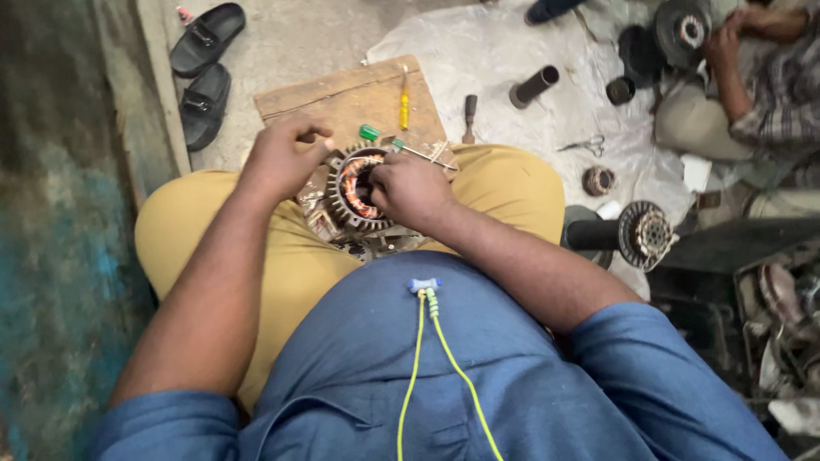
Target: The person sits on the floor and uses a screwdriver and hands to adjust and secure copper windings inside a motor stator. They repeatedly insert the tool into the stator slots and pull or press the wires to align them.
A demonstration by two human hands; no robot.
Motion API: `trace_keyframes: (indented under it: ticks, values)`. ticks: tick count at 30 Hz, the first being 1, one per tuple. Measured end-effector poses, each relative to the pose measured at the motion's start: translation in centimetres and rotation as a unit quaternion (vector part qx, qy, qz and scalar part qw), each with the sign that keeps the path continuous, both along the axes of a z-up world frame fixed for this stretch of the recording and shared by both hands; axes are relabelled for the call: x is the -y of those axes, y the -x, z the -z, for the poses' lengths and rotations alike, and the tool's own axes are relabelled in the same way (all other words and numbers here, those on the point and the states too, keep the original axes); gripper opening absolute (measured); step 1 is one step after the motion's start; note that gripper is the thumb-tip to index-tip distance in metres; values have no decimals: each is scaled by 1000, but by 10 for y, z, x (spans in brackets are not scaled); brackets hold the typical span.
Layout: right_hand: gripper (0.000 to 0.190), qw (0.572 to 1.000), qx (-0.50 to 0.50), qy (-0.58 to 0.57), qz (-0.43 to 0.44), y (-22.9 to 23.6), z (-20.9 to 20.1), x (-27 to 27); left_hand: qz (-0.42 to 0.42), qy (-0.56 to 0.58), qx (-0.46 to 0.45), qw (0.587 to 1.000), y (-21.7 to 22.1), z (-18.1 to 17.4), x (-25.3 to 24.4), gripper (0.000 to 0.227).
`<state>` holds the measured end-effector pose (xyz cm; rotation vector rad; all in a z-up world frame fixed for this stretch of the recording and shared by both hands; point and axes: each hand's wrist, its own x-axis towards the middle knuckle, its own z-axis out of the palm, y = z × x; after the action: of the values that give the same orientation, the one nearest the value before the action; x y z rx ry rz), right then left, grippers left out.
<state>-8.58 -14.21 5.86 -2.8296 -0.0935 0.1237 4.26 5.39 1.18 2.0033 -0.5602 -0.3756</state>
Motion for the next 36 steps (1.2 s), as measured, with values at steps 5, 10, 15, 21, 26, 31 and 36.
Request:
trace_keyframes:
  ticks: [5,10,15,21,26,31,36]
  values:
    - [15,998,45,-10,-36,2,7,10,11,-14,23,1000,1,5,-2,26]
    - [17,997,54,-3,-51,1,13,14,5,-47,12,999,3,5,2,26]
    - [18,997,36,30,-56,-7,16,15,-10,-10,12,1000,2,4,5,22]
    - [19,997,14,55,-56,-12,20,11,-24,-45,-17,999,1,-2,5,20]
    - [20,997,26,56,-54,-12,24,8,-22,-32,-19,999,1,-5,4,20]
    - [19,997,51,32,-40,-10,28,6,-12,-21,-7,1000,0,-3,2,19]
    - [19,997,35,34,-53,-9,31,5,-5,-15,15,1000,-1,-1,3,19]
